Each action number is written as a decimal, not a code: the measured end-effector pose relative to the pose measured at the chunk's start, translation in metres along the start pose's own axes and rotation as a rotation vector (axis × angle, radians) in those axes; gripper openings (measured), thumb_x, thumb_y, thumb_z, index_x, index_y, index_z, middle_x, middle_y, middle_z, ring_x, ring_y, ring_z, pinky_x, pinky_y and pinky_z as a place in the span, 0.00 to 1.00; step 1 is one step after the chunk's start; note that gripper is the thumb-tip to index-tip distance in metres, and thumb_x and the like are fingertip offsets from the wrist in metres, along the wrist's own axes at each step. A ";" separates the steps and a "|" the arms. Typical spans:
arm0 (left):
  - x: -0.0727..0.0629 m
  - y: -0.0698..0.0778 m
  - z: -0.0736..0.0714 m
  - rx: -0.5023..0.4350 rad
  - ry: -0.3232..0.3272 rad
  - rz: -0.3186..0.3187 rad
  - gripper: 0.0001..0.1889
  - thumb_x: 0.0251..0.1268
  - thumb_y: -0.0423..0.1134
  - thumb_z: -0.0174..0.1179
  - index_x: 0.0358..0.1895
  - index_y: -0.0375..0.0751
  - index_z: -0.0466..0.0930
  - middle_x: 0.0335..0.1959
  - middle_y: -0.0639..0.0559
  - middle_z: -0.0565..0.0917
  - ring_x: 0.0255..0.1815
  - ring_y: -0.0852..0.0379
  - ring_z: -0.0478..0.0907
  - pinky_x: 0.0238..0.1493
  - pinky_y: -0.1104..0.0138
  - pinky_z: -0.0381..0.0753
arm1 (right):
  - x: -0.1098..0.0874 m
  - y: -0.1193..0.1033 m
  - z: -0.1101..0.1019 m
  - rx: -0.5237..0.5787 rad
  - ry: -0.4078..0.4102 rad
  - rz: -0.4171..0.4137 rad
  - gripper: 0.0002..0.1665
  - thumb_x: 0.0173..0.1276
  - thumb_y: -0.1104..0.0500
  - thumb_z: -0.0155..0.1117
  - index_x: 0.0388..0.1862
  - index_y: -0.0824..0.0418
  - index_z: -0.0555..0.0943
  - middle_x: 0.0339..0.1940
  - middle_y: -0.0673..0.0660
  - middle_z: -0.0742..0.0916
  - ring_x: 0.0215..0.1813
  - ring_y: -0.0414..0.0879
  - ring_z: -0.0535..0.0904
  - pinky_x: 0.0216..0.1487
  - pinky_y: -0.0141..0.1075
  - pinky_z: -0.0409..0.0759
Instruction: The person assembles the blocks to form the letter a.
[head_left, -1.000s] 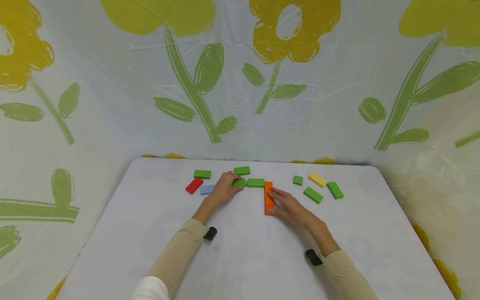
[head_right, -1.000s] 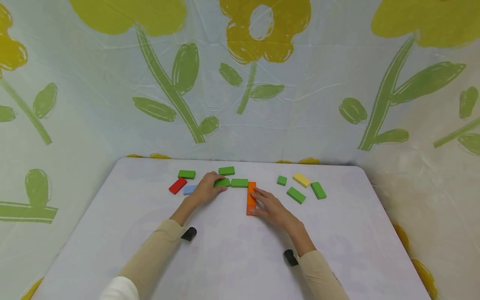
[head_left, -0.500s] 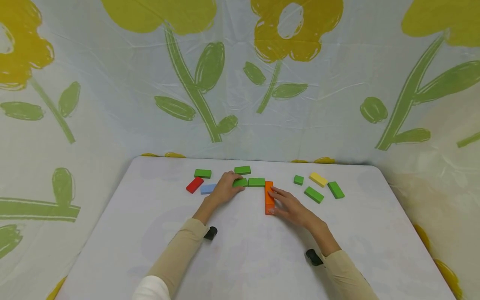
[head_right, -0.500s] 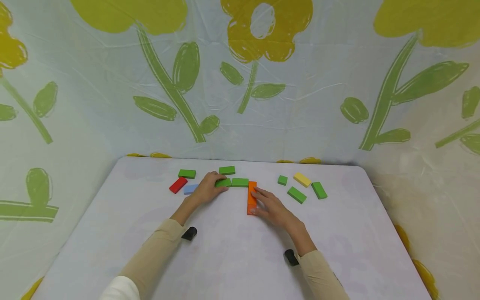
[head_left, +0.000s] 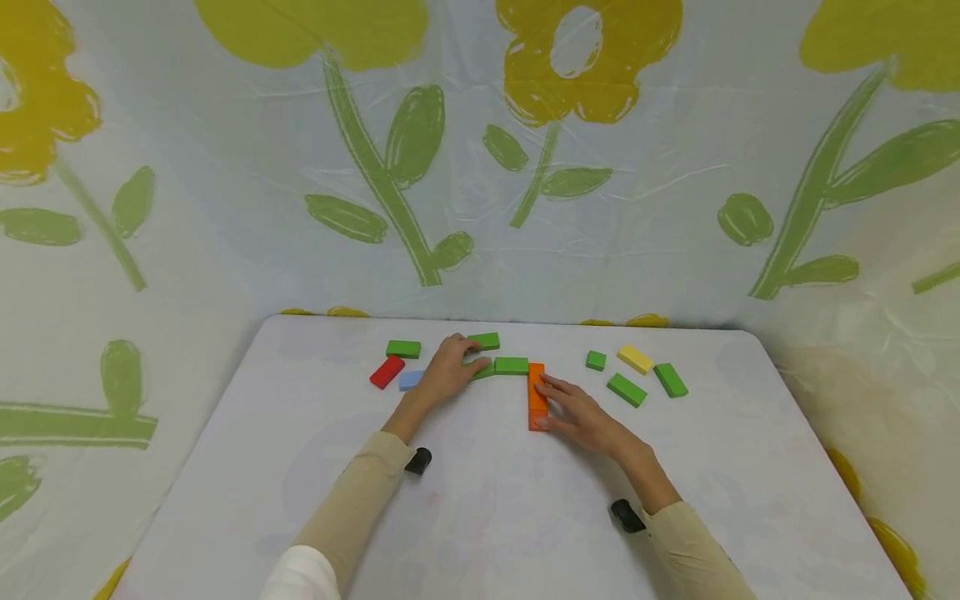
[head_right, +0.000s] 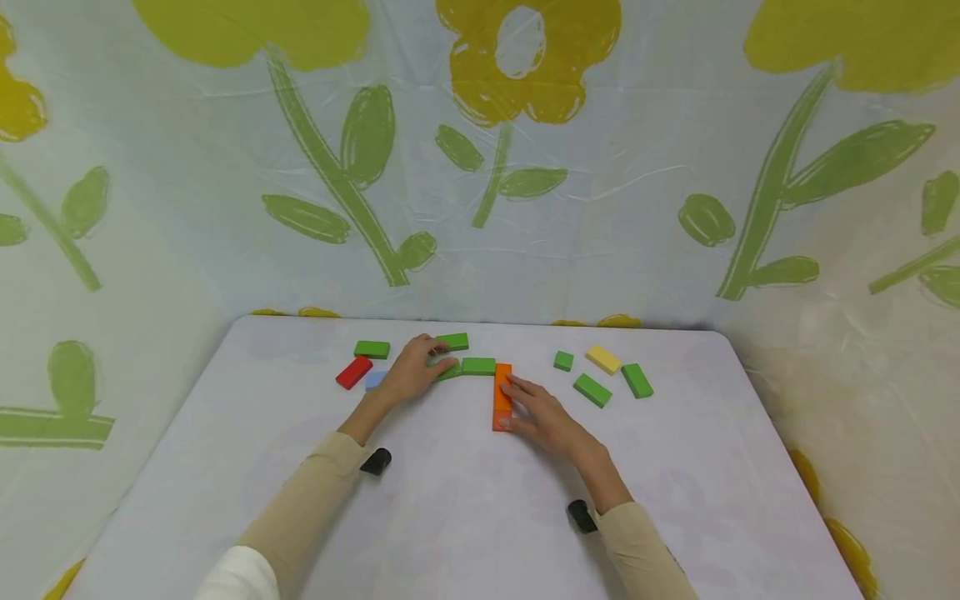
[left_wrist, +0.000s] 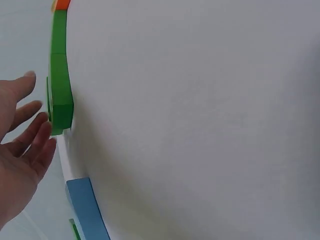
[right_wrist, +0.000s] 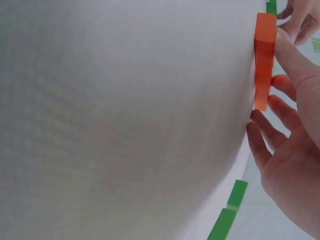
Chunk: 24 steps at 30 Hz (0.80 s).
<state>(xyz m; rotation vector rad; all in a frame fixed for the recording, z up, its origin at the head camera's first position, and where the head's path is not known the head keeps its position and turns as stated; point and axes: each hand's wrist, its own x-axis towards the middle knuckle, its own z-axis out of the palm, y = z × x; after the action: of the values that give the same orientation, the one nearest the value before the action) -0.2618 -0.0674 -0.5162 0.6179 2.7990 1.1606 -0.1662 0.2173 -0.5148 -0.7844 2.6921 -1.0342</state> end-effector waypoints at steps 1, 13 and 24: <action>0.002 0.000 0.000 -0.001 0.014 0.009 0.20 0.73 0.41 0.65 0.60 0.30 0.81 0.52 0.37 0.80 0.57 0.43 0.75 0.62 0.52 0.76 | 0.000 0.000 0.000 -0.001 0.000 0.004 0.37 0.73 0.59 0.68 0.76 0.69 0.68 0.80 0.68 0.64 0.79 0.68 0.58 0.75 0.63 0.58; 0.033 -0.011 0.001 0.012 0.007 0.002 0.25 0.73 0.39 0.65 0.66 0.27 0.76 0.65 0.31 0.73 0.70 0.35 0.68 0.72 0.48 0.67 | 0.000 0.002 0.000 0.018 0.000 0.021 0.37 0.74 0.57 0.68 0.76 0.68 0.68 0.81 0.66 0.64 0.80 0.67 0.57 0.75 0.64 0.58; 0.043 -0.010 0.002 0.064 -0.051 -0.004 0.20 0.73 0.39 0.64 0.60 0.28 0.81 0.60 0.34 0.80 0.66 0.37 0.72 0.71 0.50 0.67 | 0.001 0.003 0.000 0.001 -0.014 0.046 0.38 0.74 0.54 0.68 0.77 0.66 0.68 0.81 0.65 0.64 0.80 0.66 0.56 0.76 0.63 0.57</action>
<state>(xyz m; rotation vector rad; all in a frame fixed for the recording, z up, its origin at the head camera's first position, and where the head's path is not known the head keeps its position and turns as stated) -0.3042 -0.0566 -0.5201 0.6365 2.8026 1.0424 -0.1686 0.2183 -0.5169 -0.7236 2.6842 -1.0157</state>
